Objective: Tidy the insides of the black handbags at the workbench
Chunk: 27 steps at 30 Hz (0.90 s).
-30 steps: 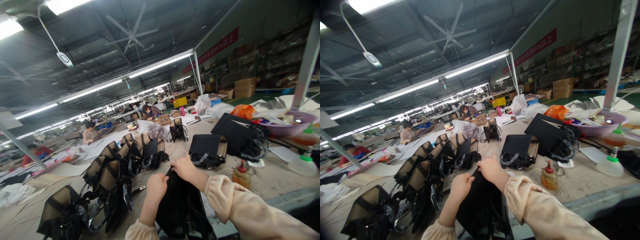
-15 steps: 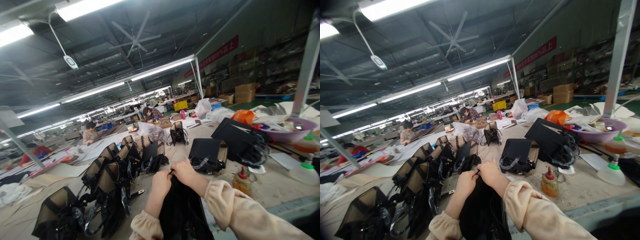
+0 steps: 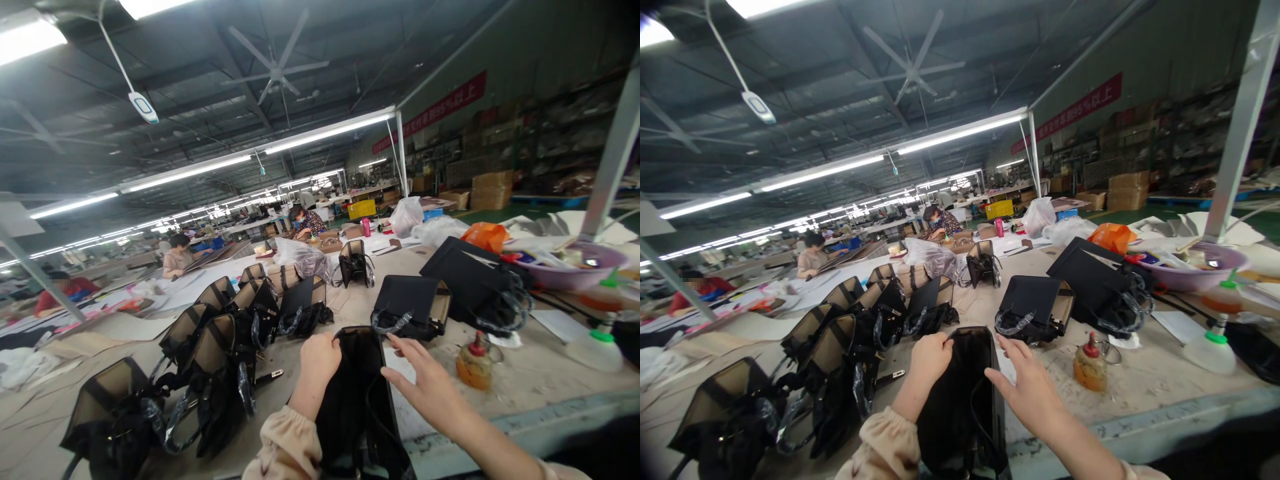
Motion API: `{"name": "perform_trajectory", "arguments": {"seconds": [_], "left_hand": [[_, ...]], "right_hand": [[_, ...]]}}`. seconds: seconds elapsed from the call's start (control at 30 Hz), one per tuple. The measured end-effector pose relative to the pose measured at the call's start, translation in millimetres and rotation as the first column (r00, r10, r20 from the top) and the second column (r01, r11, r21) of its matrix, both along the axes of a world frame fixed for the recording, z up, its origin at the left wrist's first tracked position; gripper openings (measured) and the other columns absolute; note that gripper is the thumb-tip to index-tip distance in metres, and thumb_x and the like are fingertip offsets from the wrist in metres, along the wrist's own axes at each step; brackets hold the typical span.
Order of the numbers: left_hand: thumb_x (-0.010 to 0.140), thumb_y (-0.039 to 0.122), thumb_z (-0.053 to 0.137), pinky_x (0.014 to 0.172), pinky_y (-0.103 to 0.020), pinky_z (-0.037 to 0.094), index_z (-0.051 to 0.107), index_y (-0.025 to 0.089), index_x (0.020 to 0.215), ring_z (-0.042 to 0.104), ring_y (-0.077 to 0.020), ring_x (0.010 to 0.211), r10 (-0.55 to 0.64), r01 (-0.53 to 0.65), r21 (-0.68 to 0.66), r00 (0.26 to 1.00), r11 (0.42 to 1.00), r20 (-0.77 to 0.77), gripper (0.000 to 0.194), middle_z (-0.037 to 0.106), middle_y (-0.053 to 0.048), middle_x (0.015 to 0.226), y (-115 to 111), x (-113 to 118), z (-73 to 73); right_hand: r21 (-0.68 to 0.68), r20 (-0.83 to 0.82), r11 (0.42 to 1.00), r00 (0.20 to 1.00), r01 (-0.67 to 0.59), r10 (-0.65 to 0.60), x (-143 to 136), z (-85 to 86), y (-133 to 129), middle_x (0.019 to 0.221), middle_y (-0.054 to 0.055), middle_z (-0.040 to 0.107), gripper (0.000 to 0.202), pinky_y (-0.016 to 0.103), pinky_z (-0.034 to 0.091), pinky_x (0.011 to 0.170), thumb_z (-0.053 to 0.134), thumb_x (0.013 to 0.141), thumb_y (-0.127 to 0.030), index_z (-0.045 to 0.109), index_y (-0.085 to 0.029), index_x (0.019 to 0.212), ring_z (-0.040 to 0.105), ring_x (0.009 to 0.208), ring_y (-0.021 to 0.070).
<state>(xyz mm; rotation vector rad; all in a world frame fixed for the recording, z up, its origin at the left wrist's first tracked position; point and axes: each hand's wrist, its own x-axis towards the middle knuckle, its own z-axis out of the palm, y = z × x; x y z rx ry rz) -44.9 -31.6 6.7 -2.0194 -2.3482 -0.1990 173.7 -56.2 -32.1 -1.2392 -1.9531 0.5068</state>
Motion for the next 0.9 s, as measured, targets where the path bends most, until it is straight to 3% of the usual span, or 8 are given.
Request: {"name": "perform_trajectory", "arguments": {"seconds": [0.13,0.27,0.4,0.73,0.9], "left_hand": [[0.089,0.038,0.043,0.073,-0.032,0.047,0.069,0.021,0.090,0.067,-0.0239,0.088,-0.003,0.003,0.008,1.000,1.000,0.004,0.031,0.072,-0.009,0.092,3.4,-0.6,-1.1],[0.090,0.039,0.045,0.071,-0.031,0.047,0.068,0.022,0.092,0.067,-0.0240,0.087,-0.015,0.015,0.021,1.000,1.000,-0.005,0.029,0.073,-0.008,0.091,2.6,-2.7,-1.8],[0.092,0.040,0.042,0.071,-0.032,0.047,0.066,0.022,0.098,0.067,-0.0246,0.087,-0.026,0.027,0.047,0.999,0.999,-0.033,0.031,0.072,-0.009,0.090,-0.9,-3.7,-3.3],[0.094,0.038,0.041,0.074,-0.031,0.048,0.066,0.017,0.096,0.068,-0.0235,0.087,-0.065,0.069,0.045,0.995,0.997,-0.072,0.033,0.072,-0.011,0.091,1.7,-1.5,-7.9],[0.095,0.036,0.037,0.074,-0.031,0.048,0.066,0.016,0.095,0.068,-0.0242,0.087,-0.051,0.055,0.050,0.996,0.997,-0.070,0.036,0.072,-0.012,0.090,2.0,-0.1,-8.2]], "right_hand": [[-0.110,0.054,0.994,0.998,-0.017,0.023,-3.8,0.4,-36.5,0.144,0.016,0.037,0.077,0.045,0.037,0.107,0.052,0.081,-0.051,0.029,-0.015,0.145,0.038,0.132,0.0283],[-0.263,0.161,0.964,0.984,-0.036,0.081,-16.9,7.7,-60.0,0.153,0.016,0.022,0.090,0.044,0.029,0.112,0.056,0.076,-0.043,0.014,-0.012,0.149,0.023,0.140,0.0273],[-0.328,0.191,0.944,0.976,-0.041,0.108,-23.4,7.2,-66.2,0.154,0.015,0.021,0.092,0.042,0.030,0.111,0.055,0.075,-0.036,0.008,-0.014,0.150,0.029,0.138,0.0265],[-0.280,0.184,0.959,0.979,-0.032,0.086,-17.7,-6.5,-66.0,0.147,0.011,0.036,0.085,0.038,0.041,0.103,0.048,0.078,-0.030,0.006,-0.017,0.151,0.046,0.127,0.0244],[-0.266,0.187,0.963,0.979,-0.034,0.086,-16.5,-9.2,-64.0,0.147,0.011,0.037,0.081,0.037,0.042,0.101,0.045,0.080,-0.027,0.005,-0.018,0.151,0.047,0.126,0.0235]]}}
